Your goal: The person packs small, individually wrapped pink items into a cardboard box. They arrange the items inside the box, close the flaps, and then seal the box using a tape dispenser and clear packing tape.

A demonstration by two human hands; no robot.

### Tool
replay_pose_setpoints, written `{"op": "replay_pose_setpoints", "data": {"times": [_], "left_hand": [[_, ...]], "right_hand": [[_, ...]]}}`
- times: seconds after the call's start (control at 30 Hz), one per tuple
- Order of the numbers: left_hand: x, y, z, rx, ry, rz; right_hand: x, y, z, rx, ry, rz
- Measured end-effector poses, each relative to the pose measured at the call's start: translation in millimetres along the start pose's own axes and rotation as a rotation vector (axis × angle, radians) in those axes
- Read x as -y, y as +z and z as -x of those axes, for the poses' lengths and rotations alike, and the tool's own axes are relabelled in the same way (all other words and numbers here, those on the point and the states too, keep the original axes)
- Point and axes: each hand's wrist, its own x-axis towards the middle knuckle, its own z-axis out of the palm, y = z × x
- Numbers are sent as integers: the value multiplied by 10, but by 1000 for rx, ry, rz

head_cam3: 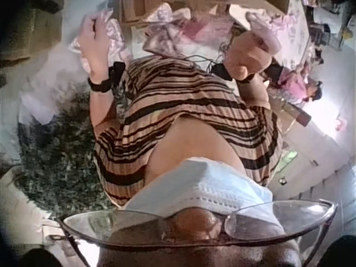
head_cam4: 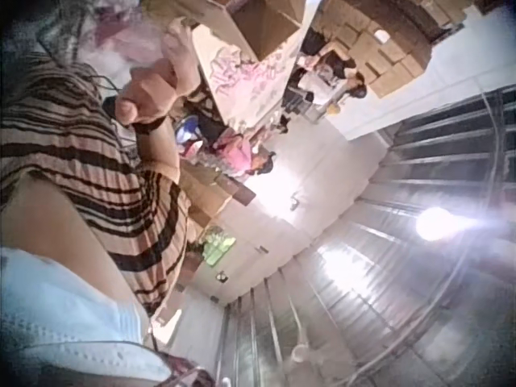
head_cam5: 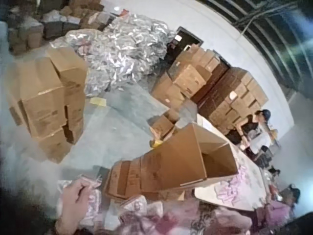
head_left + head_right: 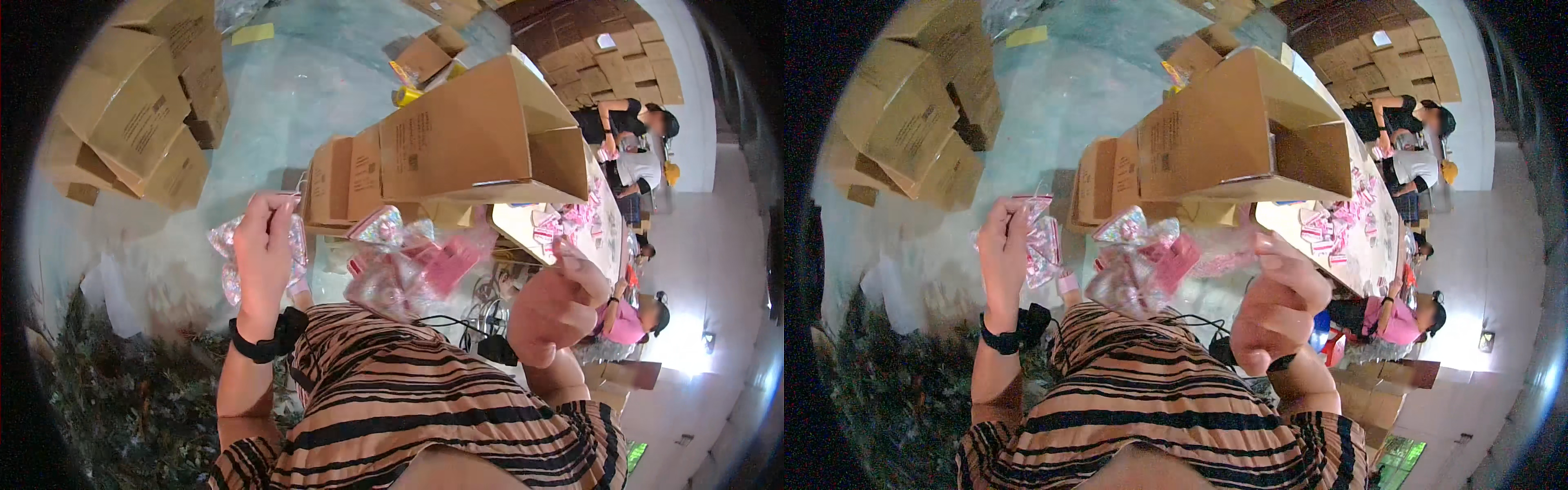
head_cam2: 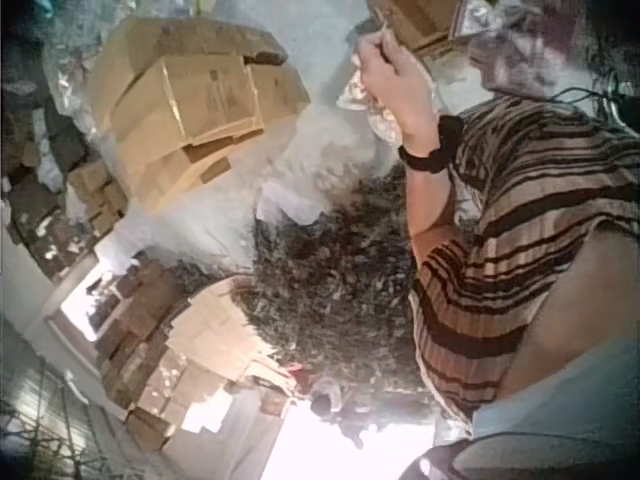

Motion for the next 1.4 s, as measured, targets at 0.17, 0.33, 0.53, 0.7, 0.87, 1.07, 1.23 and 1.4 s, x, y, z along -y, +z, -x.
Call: {"op": "replay_pose_setpoints", "data": {"times": [0.17, 0.33, 0.53, 0.7, 0.87, 1.07, 1.23, 1.4], "left_hand": [[-500, 213, -156, 332, 16, 85], [-563, 575, -321, 625, 67, 19], [-385, 983, -365, 754, 94, 170], [-188, 1233, -273, 865, 4, 225], [-46, 1461, -65, 836, 43, 309], [21, 1638, 173, 679, 94, 145], [204, 1886, 455, 445, 231, 133], [-126, 1818, 495, 385, 154, 212]], "right_hand": [[-23, 124, 56, 50, 22, -188], [-48, 195, -42, -59, 129, -306], [-176, 236, -146, -29, 169, -376], [-223, 227, -151, 5, 166, -416], [-228, 206, -194, 66, 171, -344], [-111, 42, -160, 48, 315, -380], [53, -59, 0, 33, 454, -438], [164, -252, 251, 85, 913, -318]]}}
